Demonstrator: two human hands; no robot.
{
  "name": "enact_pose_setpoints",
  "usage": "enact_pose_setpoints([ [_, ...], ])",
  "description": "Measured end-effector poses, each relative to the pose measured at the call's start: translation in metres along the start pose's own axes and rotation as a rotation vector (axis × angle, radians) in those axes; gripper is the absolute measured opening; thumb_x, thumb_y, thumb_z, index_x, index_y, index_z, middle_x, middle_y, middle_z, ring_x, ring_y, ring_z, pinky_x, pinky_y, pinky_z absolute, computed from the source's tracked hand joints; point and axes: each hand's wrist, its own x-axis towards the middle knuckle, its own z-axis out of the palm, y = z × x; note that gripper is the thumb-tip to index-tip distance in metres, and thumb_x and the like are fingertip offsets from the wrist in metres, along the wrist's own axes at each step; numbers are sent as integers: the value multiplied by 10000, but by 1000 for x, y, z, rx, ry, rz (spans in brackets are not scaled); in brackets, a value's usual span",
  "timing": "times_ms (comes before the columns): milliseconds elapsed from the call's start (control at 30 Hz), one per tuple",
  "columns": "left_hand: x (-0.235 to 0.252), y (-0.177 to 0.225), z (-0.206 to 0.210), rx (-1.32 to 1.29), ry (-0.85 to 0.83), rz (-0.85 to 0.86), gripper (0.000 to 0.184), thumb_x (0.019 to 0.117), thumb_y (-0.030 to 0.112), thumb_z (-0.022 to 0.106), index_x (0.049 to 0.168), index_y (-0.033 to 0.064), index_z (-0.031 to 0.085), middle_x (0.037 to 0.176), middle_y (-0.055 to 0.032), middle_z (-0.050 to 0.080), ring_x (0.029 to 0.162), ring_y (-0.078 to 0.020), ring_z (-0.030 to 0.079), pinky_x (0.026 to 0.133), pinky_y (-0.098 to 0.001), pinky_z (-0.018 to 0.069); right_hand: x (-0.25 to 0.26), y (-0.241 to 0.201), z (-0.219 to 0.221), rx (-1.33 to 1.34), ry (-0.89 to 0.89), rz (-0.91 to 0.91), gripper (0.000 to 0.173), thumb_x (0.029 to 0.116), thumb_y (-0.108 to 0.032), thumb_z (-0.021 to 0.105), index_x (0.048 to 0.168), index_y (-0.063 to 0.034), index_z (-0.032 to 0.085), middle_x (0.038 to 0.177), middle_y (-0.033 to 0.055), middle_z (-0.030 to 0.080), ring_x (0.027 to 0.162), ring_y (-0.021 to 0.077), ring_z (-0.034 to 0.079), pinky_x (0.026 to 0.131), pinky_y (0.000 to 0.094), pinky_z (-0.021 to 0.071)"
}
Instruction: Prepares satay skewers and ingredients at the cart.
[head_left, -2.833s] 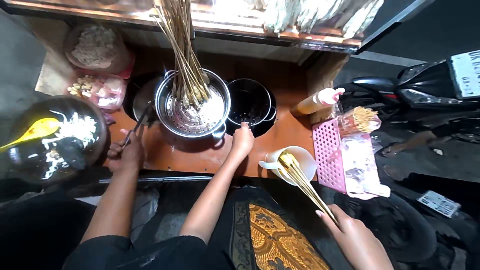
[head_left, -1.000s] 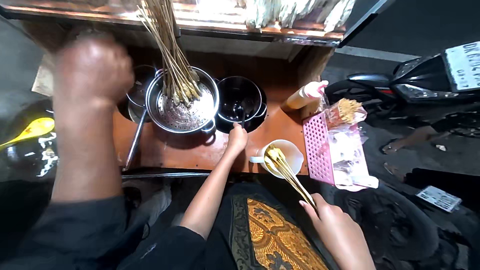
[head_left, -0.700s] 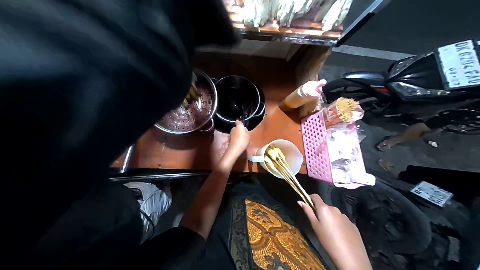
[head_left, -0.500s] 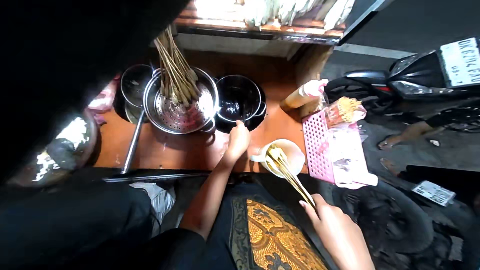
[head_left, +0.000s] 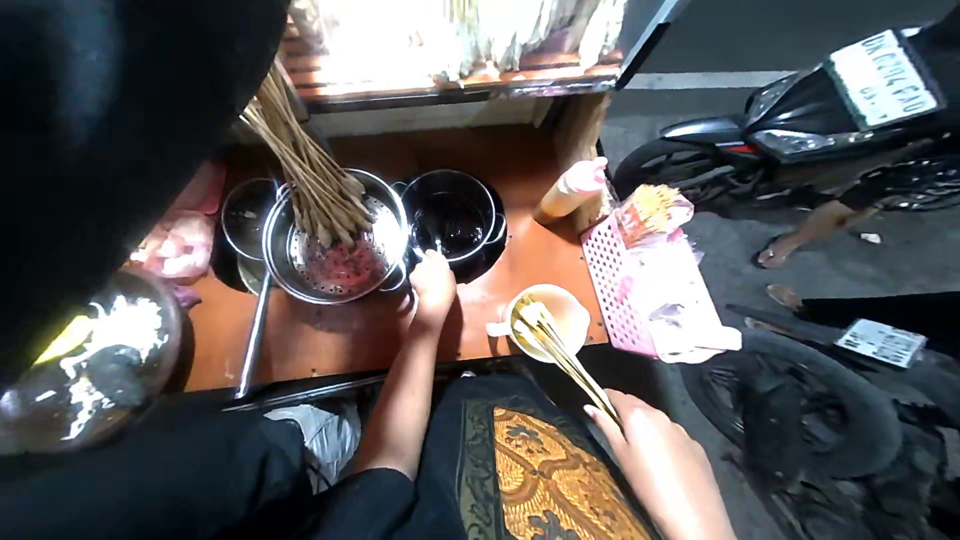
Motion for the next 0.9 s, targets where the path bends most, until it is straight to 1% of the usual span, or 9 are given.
enact_pose_setpoints([
  [100,-1,6,-8,54,-61,8,445,979,211,654,1331,-26,519,1152,-264,676,1089,-438,677,848,-593,557,2,3,0,-53,54,-58,324,1022,-340,640,1116,-44,734,983,176,756,949,373,730,864,587,534],
  [167,-2,10,-13,75,-78,29,280,954,122,646,1184,-35,618,1151,-265,672,1095,-441,665,832,-607,546,6,8,4,-42,135,-129,295,992,-315,686,1063,-37,754,944,151,760,964,349,720,961,567,485],
  [233,-2,14,-13,146,-56,59,160,923,58,642,1054,-26,682,1109,-244,691,1065,-429,672,788,-598,548,7,13,7,-9,212,-176,267,953,-294,737,1013,-37,778,888,134,758,949,356,701,973,575,463],
  [333,-6,20,-16,180,-25,83,168,924,21,635,1079,-37,661,1114,-250,680,1073,-437,666,806,-586,553,10,18,6,37,213,-176,289,947,-319,740,1009,-41,789,871,132,759,970,378,692,1032,594,419],
  [400,-10,20,-18,157,-14,72,270,914,14,640,1176,-51,637,1146,-272,671,1094,-458,658,843,-600,550,12,22,5,48,180,-173,307,959,-341,720,1015,-46,787,862,139,757,984,384,694,1052,566,434],
  [467,-11,16,-14,143,7,63,412,932,24,620,1327,-69,550,1184,-302,647,1122,-480,638,886,-612,534,14,24,0,61,119,-157,311,976,-339,703,1046,-45,779,893,155,755,1014,389,688,1007,541,479],
  [533,-6,14,-9,165,43,40,432,963,35,585,1375,-75,510,1164,-296,659,1112,-468,652,897,-592,539,17,26,-7,60,45,-147,323,994,-337,683,1106,-44,761,976,174,751,1040,395,691,922,547,531],
  [633,-1,14,-1,229,65,3,350,982,32,543,1322,-54,536,1136,-261,682,1101,-432,674,867,-569,552,22,31,-15,50,-42,-147,357,1010,-352,657,1183,-48,727,1062,195,734,975,413,715,796,599,562],
  [900,-4,23,-8,54,-8,-28,272,971,193,612,1186,42,682,1194,-217,691,1151,-404,658,899,-608,529,25,39,-24,22,-137,-176,386,1035,-355,613,1240,-39,695,1120,206,720,997,424,708,816,605,555],
])
